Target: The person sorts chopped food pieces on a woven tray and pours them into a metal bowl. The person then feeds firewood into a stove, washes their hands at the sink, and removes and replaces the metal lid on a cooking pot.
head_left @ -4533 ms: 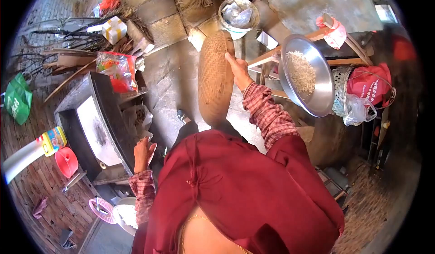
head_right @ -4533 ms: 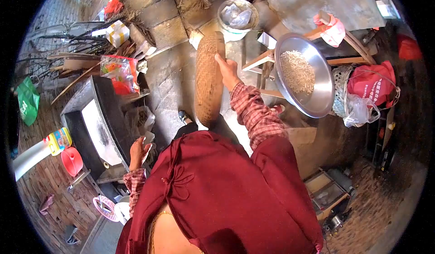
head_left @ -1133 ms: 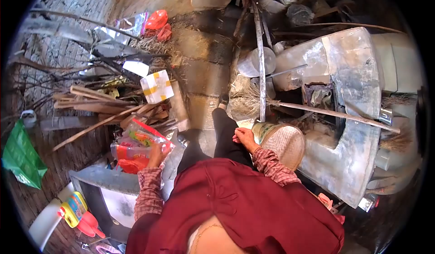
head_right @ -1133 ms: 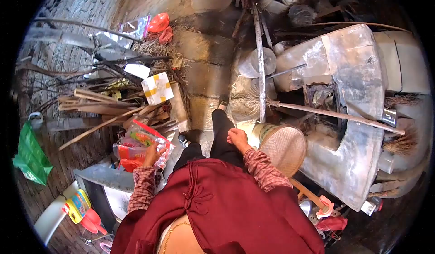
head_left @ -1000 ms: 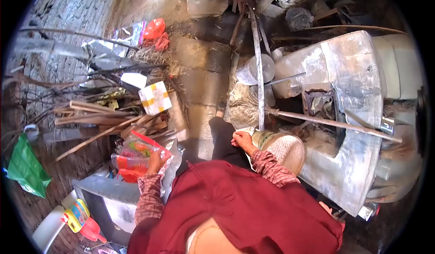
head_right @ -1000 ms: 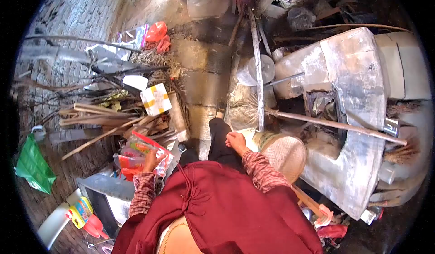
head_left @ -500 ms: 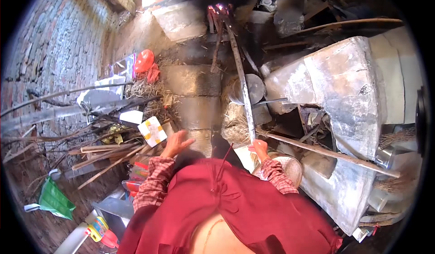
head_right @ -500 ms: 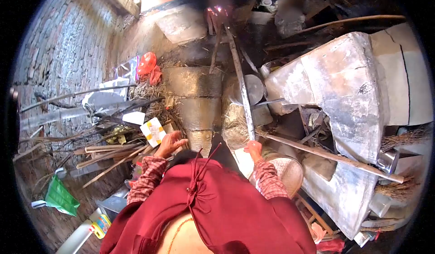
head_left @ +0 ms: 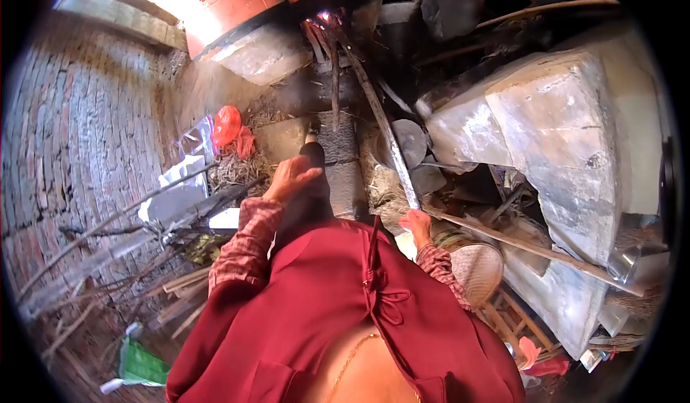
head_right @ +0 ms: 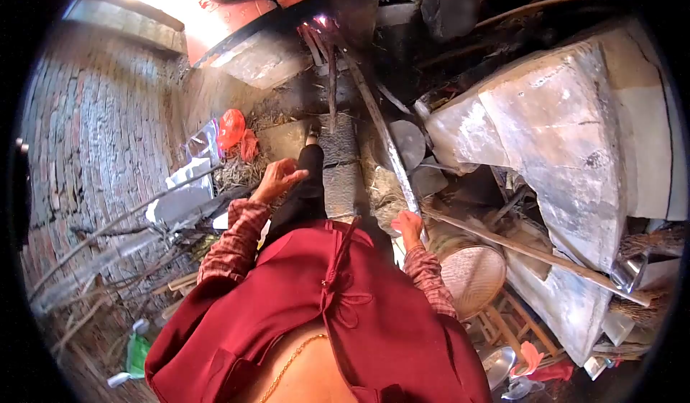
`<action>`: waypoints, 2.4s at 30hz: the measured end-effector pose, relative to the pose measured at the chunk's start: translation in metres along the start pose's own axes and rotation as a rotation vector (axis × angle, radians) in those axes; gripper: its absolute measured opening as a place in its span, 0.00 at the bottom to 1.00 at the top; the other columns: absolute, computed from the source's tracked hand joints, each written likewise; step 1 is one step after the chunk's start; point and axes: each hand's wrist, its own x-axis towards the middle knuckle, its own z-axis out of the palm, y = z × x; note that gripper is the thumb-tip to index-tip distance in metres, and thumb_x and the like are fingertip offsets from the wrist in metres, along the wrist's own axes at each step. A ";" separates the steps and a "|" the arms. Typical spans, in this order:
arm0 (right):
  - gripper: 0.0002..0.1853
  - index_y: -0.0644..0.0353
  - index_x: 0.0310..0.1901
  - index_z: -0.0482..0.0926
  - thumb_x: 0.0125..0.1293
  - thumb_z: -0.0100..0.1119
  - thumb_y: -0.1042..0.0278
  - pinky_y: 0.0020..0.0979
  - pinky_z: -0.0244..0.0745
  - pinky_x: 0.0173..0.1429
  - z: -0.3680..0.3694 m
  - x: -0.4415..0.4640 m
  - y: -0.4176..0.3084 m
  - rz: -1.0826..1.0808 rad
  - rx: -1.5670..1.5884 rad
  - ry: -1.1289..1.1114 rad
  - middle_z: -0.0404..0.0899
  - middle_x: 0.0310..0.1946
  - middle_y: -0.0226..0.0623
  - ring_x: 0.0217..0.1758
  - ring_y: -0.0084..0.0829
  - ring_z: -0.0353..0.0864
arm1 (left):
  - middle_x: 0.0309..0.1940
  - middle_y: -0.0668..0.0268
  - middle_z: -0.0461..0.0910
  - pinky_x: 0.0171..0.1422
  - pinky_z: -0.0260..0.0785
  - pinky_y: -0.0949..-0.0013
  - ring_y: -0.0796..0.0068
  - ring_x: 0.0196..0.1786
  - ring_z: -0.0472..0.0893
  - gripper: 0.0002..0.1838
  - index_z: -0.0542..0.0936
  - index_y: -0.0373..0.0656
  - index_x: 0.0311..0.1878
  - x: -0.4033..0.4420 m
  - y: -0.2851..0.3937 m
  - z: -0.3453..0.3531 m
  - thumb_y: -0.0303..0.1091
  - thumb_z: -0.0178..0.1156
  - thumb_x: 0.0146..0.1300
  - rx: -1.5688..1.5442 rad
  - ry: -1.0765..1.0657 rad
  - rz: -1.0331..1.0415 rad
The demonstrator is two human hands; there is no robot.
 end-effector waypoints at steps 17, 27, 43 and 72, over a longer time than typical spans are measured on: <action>0.18 0.66 0.47 0.74 0.68 0.52 0.58 0.26 0.78 0.35 0.265 -0.012 -0.081 0.261 0.295 0.257 0.81 0.31 0.44 0.29 0.31 0.82 | 0.28 0.54 0.78 0.36 0.69 0.57 0.53 0.33 0.78 0.25 0.78 0.39 0.37 0.308 -0.071 -0.076 0.53 0.68 0.46 0.313 -0.596 0.352; 0.15 0.64 0.39 0.79 0.63 0.58 0.59 0.23 0.76 0.34 0.286 -0.007 0.011 0.253 0.215 0.543 0.80 0.28 0.32 0.30 0.22 0.80 | 0.34 0.53 0.77 0.44 0.67 0.55 0.51 0.40 0.75 0.27 0.76 0.36 0.39 0.347 -0.073 0.017 0.49 0.69 0.44 0.429 -0.741 0.620; 0.15 0.60 0.48 0.78 0.57 0.62 0.73 0.34 0.74 0.30 0.378 0.082 0.063 -0.131 -0.110 0.711 0.79 0.25 0.43 0.25 0.38 0.79 | 0.52 0.58 0.74 0.60 0.59 0.52 0.56 0.57 0.69 0.28 0.75 0.43 0.51 0.441 -0.141 0.149 0.49 0.63 0.50 1.314 -0.880 0.742; 0.14 0.62 0.48 0.79 0.60 0.58 0.73 0.33 0.69 0.29 0.436 0.108 0.089 -0.067 -0.071 0.661 0.78 0.26 0.43 0.23 0.34 0.72 | 0.44 0.60 0.75 0.54 0.60 0.52 0.60 0.46 0.73 0.25 0.81 0.39 0.28 0.542 -0.204 0.033 0.57 0.56 0.57 1.348 -0.695 1.216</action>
